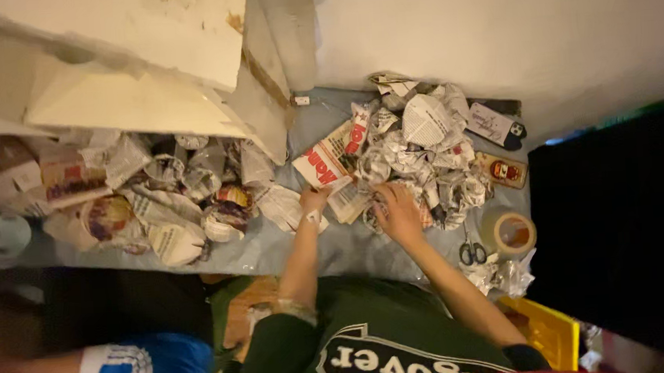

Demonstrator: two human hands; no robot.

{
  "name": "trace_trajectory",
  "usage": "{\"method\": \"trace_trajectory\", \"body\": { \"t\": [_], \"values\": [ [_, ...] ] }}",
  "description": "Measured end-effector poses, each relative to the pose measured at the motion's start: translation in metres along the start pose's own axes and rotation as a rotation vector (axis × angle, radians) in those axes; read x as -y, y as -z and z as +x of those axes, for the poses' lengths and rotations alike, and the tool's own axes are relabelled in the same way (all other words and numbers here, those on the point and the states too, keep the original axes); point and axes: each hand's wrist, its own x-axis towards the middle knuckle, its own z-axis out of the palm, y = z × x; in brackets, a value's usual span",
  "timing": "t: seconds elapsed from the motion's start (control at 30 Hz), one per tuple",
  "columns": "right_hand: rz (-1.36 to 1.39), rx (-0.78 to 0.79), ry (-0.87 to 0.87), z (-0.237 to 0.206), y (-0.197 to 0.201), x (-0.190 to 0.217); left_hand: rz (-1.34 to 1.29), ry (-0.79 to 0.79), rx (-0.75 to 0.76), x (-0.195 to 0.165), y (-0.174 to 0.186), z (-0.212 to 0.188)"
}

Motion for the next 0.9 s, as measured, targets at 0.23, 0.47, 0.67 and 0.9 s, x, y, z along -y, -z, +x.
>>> {"method": "trace_trajectory", "body": {
  "t": [0.23,0.47,0.67,0.9],
  "values": [
    [0.054,0.069,0.018,0.034,-0.008,-0.036,-0.122,0.015,-0.009,-0.005,0.002,0.018],
    [0.143,0.047,0.022,0.014,-0.024,-0.06,-0.491,-0.254,-0.244,-0.028,-0.001,0.043],
    [0.109,0.097,-0.003,0.017,-0.02,-0.064,-0.332,-0.71,-0.487,-0.061,-0.002,0.007],
    [0.052,0.149,0.052,0.028,-0.033,-0.071,-0.396,-0.938,-0.638,-0.061,0.001,-0.005]
  ]
}}
